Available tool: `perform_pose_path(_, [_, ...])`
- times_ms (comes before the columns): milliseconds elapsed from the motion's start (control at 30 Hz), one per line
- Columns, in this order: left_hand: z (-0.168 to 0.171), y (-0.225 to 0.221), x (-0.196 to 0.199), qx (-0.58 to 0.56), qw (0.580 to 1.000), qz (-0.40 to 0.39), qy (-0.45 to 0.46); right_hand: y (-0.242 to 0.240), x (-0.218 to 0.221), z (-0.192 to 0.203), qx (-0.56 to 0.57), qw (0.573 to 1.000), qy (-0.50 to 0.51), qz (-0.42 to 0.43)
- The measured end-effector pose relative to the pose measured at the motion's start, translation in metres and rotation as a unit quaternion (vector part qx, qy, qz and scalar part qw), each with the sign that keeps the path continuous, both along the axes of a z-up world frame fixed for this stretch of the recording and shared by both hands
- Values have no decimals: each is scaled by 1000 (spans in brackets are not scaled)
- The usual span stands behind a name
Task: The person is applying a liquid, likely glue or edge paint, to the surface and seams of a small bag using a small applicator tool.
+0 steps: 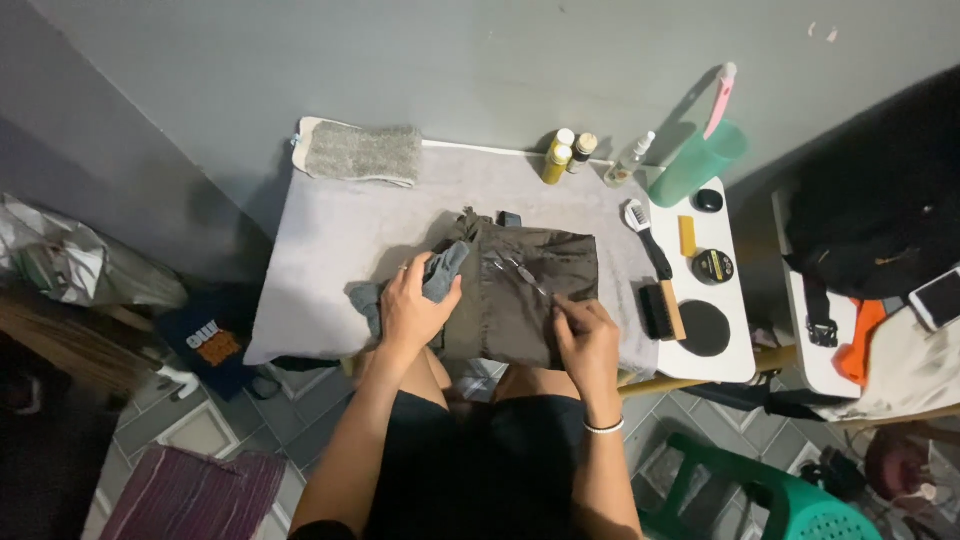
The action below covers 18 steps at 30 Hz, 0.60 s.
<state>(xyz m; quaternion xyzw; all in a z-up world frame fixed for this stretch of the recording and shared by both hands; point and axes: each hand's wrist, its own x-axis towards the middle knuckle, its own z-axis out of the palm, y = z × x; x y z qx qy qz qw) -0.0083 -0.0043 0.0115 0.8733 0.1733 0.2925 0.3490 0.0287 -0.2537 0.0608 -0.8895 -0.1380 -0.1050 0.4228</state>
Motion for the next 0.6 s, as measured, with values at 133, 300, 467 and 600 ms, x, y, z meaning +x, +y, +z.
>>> perform_pose_path(133, [1,-2,0,4,1000,2,-3,-5,3,-7,26,998,-28,-42])
perform_pose_path(300, [6,-6,1,4,1000,11,-17,-2,4,-7,19,999,-28,-26])
perform_pose_path(467, [-1,-5,3,15,1000,17,-11,-11,5,-9,31,997,-32,-57])
perform_pose_path(600, [-2,-4,5,18,1000,23,-2,-9,7,3,31,999,-20,-22])
